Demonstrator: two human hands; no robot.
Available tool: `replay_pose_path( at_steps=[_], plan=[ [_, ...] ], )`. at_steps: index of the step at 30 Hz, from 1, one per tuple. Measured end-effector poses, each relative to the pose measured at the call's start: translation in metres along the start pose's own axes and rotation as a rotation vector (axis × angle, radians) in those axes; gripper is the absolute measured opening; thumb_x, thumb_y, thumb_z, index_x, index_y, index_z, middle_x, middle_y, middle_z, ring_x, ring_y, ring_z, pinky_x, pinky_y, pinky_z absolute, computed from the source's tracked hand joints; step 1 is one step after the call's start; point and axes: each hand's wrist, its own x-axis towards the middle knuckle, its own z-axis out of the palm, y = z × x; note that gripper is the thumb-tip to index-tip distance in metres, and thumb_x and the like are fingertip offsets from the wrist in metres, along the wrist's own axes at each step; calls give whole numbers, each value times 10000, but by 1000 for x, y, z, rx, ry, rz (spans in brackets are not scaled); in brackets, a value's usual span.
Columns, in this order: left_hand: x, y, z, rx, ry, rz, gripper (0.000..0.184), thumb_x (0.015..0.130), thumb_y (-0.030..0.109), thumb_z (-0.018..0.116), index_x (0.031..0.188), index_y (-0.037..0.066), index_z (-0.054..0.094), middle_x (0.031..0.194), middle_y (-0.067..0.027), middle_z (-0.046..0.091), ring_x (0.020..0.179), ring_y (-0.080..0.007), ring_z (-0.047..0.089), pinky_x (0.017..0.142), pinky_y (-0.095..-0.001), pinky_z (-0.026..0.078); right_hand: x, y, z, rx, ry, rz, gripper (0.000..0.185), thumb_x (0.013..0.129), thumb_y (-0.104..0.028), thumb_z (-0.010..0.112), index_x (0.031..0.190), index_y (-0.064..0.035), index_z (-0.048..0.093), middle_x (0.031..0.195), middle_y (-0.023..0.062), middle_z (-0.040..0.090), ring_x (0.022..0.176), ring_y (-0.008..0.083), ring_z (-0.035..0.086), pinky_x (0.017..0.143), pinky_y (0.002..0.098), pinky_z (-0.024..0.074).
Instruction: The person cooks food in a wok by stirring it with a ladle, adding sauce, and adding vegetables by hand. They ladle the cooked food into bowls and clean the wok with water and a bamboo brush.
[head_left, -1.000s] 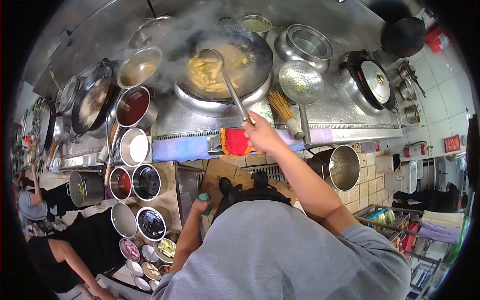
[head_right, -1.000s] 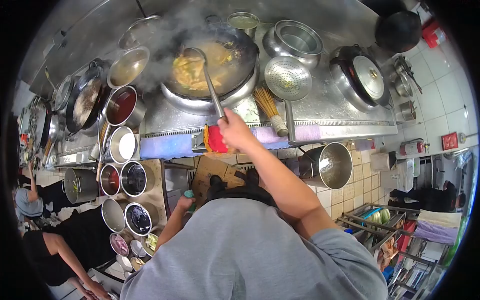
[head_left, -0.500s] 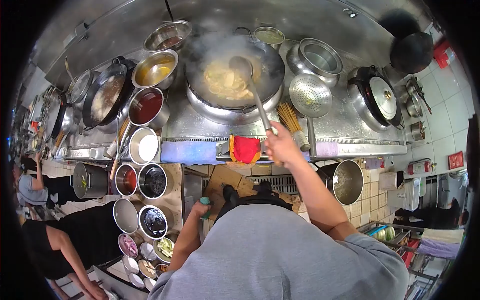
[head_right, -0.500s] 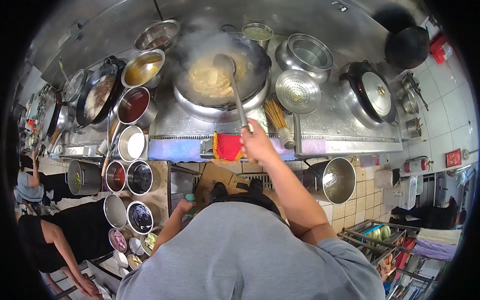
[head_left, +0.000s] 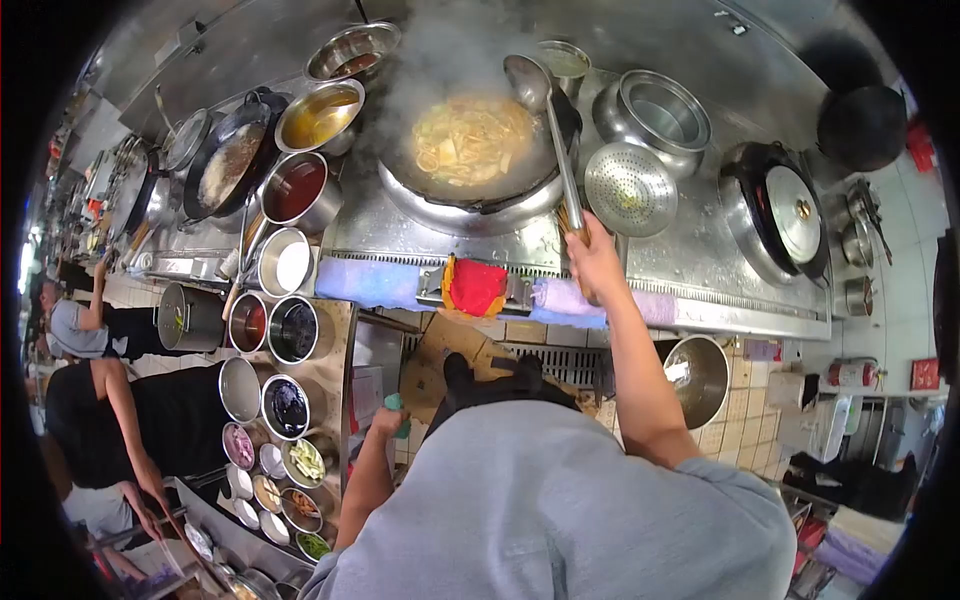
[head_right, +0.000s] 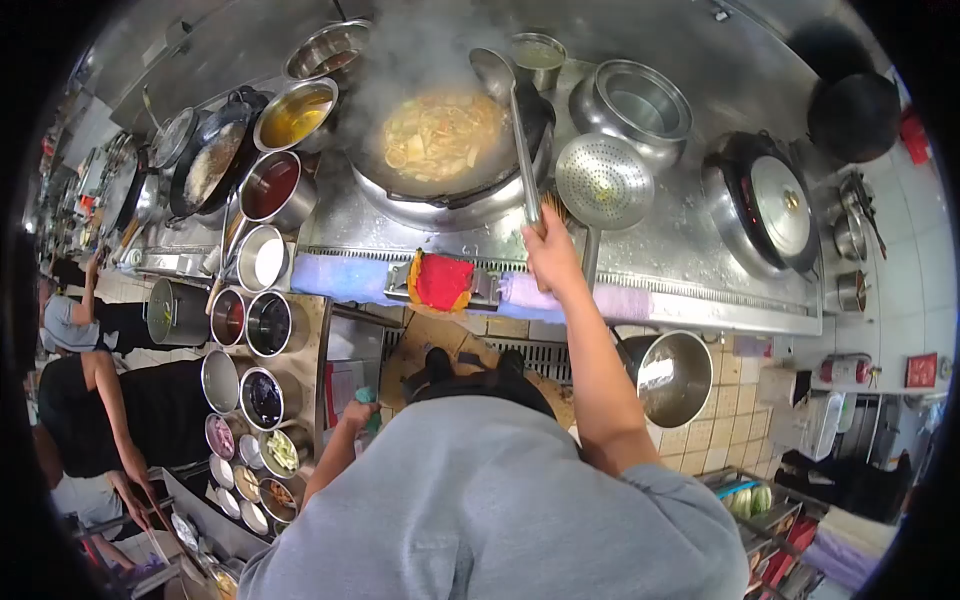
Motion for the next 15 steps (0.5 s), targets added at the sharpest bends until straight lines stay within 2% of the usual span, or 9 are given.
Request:
replay_pose_path(
  at_steps=[1, 2, 5, 7, 9, 11, 13, 14, 15],
  plan=[
    [-15, 2, 0, 61, 34, 43, 417, 678, 284, 681, 972, -7, 629, 906, -169, 655, 810, -268, 648, 688, -377, 508, -3, 0, -2, -238, 46, -70, 352, 936, -134, 484, 1271, -89, 388, 681, 4, 459, 436, 68, 396, 369, 235, 343],
    [-26, -5, 1, 131, 63, 80, 404, 695, 279, 690, 960, -19, 625, 856, -133, 654, 748, -234, 643, 633, -365, 507, -12, -2, -6, -169, 29, -37, 385, 928, -121, 488, 1289, -76, 362, 675, 8, 461, 453, 79, 421, 377, 243, 357],
    [-46, -24, 13, -128, 109, 27, 286, 657, 204, 682, 861, 16, 611, 806, -137, 644, 732, -274, 625, 672, -381, 498, -16, 32, -20, -89, 158, -110, 376, 925, -107, 493, 1274, -67, 360, 666, 13, 475, 453, 91, 445, 382, 257, 377],
    [-40, -64, 23, -35, 152, -16, 263, 653, 184, 677, 840, 16, 599, 776, -124, 633, 699, -271, 609, 652, -385, 491, -19, 14, -31, -192, 73, -56, 443, 931, -123, 494, 1333, -74, 313, 645, 12, 477, 453, 106, 453, 378, 269, 384],
    [-44, -63, 23, 49, 207, -56, 240, 650, 164, 673, 818, 16, 586, 747, -111, 621, 665, -268, 593, 633, -389, 484, -22, -31, -25, -363, 87, 64, 460, 938, -119, 463, 1367, -63, 309, 661, 9, 472, 484, 90, 454, 401, 248, 391],
    [-68, -55, 14, -67, 107, 33, 247, 659, 164, 658, 825, 3, 571, 720, -98, 602, 642, -261, 588, 605, -379, 482, 2, -35, -28, -403, 97, 9, 415, 948, -147, 448, 1345, -72, 353, 641, 6, 463, 476, 90, 452, 399, 251, 391],
    [-56, -60, 13, -183, 149, -14, 203, 696, 177, 620, 811, 17, 571, 688, -80, 576, 610, -239, 584, 580, -365, 485, 33, -38, -28, -548, 134, -36, 356, 946, -177, 471, 1286, -77, 429, 675, 52, 525, 471, 129, 495, 413, 304, 425],
    [-74, -30, 8, -263, 79, 191, 192, 723, 190, 607, 845, 47, 569, 725, -84, 590, 651, -242, 590, 586, -371, 479, 61, -29, -28, -546, 128, -39, 356, 946, -177, 471, 1286, -77, 429, 675, 52, 525, 471, 129, 495, 413, 304, 425],
    [-91, 11, 2, -339, 8, 397, 183, 751, 204, 594, 880, 76, 568, 763, -87, 604, 691, -244, 595, 592, -378, 474, 95, -14, -30, -711, 171, -205, 336, 948, -197, 467, 1255, -61, 454, 676, 53, 533, 471, 127, 503, 419, 300, 433]
  ],
)
